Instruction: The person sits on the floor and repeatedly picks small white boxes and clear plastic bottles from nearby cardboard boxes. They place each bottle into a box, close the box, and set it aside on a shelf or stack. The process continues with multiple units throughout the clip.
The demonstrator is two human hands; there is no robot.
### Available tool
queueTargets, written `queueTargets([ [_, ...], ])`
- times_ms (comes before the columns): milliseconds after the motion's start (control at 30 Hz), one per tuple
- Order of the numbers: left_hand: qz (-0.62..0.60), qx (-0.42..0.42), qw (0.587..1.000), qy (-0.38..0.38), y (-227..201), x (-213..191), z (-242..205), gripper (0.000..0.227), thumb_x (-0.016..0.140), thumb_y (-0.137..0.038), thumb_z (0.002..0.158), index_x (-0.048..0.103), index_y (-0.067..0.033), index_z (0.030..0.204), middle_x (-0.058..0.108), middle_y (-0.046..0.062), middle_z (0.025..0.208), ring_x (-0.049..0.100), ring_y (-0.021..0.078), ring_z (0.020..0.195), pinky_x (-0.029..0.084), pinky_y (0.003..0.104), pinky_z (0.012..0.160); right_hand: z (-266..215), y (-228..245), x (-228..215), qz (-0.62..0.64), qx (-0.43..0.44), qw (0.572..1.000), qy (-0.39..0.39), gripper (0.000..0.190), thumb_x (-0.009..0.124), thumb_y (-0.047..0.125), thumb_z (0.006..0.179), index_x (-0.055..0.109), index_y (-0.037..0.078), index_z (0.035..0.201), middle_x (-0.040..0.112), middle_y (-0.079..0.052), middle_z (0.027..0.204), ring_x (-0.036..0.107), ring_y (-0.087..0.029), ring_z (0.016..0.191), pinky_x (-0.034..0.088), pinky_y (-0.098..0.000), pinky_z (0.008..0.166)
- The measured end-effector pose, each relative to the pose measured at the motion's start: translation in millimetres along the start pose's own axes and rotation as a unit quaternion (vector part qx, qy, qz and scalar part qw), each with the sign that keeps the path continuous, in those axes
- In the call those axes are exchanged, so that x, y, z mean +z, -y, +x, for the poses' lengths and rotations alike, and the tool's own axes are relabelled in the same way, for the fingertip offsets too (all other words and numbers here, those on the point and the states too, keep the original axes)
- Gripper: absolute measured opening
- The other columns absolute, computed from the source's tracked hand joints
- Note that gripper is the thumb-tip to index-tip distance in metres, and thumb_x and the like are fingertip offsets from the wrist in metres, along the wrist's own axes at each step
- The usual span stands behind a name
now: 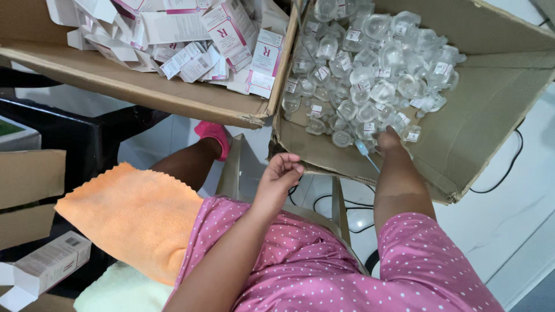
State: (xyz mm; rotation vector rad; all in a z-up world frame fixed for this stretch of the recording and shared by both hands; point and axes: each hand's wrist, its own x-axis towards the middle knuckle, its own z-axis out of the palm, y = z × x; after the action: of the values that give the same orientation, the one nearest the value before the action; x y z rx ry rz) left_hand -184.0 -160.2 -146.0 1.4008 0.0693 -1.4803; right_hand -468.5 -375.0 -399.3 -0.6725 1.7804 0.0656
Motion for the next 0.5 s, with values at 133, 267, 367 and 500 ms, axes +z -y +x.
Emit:
queueTargets([
  [133, -0.011, 0.01, 1.0, 0.0, 0.1, -1.2, -1.9, 0.028, 0.066, -0.007, 0.094, 0.059, -0.0087, 0.121, 0.064, -0.003, 0.101, 0.058, 0.0056, 0.088, 0.047, 0.022, 0.076, 3.4, -4.8, 0.5, -0.046, -0.027, 0.999, -0.01, 0.08, 0.067, 0.003, 0.088, 0.033, 0.011, 0.16, 0.052, -0.018, 0.141, 0.058, -0.032, 0.115, 0.053, -0.0496, 0.088],
  [267, -0.027, 0.013, 1.0, 0.002, -2.6, -2.9, -0.4, 0.027, 0.066, -0.005, 0.094, 0.058, -0.0077, 0.12, 0.063, -0.002, 0.1, 0.057, 0.0062, 0.085, 0.045, 0.022, 0.074, 5.2, -8.5, 0.5, -0.123, -0.073, 0.988, -0.059, 0.062, 0.076, 0.009, 0.082, 0.052, 0.005, 0.14, 0.065, -0.018, 0.111, 0.067, -0.029, 0.094, 0.057, -0.0442, 0.071],
  [367, -0.011, 0.005, 1.0, 0.003, 4.7, -3.5, -0.7, 0.027, 0.066, -0.006, 0.094, 0.058, -0.0078, 0.12, 0.063, -0.003, 0.1, 0.057, 0.0048, 0.086, 0.045, 0.021, 0.074, 4.7, -20.7, -3.2, -0.167, -0.11, 0.975, -0.097, 0.049, 0.081, 0.019, 0.082, 0.056, 0.004, 0.12, 0.065, -0.018, 0.102, 0.067, -0.029, 0.089, 0.056, -0.0417, 0.071],
  [500, -0.02, 0.043, 0.999, 0.012, 9.4, -6.7, 1.1, 0.027, 0.066, -0.005, 0.094, 0.058, -0.0065, 0.12, 0.063, -0.001, 0.099, 0.056, 0.0063, 0.084, 0.045, 0.022, 0.073, -2.1, -16.2, 2.1, -0.212, -0.221, 0.919, -0.249, 0.036, 0.078, 0.021, 0.081, 0.058, 0.006, 0.107, 0.068, -0.021, 0.1, 0.065, -0.039, 0.092, 0.051, -0.0482, 0.085],
])
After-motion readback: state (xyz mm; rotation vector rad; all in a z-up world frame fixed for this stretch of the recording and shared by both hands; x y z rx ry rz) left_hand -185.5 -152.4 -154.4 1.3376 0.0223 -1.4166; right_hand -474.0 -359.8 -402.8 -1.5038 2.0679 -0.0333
